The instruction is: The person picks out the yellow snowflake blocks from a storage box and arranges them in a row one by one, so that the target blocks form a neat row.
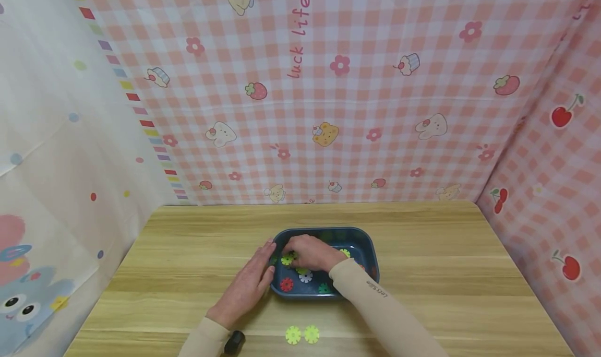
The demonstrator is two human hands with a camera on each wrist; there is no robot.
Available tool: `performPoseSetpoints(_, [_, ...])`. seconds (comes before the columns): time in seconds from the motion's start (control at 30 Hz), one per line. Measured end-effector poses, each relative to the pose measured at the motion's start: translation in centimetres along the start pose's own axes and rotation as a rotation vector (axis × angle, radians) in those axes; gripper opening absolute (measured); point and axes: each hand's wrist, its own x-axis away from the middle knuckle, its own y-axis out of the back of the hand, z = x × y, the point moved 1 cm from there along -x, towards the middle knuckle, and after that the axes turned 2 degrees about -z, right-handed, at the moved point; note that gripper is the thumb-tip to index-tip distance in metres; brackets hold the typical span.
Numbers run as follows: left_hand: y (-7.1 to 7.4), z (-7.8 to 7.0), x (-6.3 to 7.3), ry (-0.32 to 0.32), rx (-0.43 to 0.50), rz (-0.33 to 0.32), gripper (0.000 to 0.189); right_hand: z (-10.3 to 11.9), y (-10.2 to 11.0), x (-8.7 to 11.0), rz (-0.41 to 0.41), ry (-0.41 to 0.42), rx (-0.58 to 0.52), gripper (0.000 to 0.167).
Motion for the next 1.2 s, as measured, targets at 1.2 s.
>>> performPoseSetpoints(1.2, [-0.06,0.13,0.04,-0.019,-0.011,0.001,0.056,0.32,-0.14,0.25,0.021,-0.028,0.051,0.030])
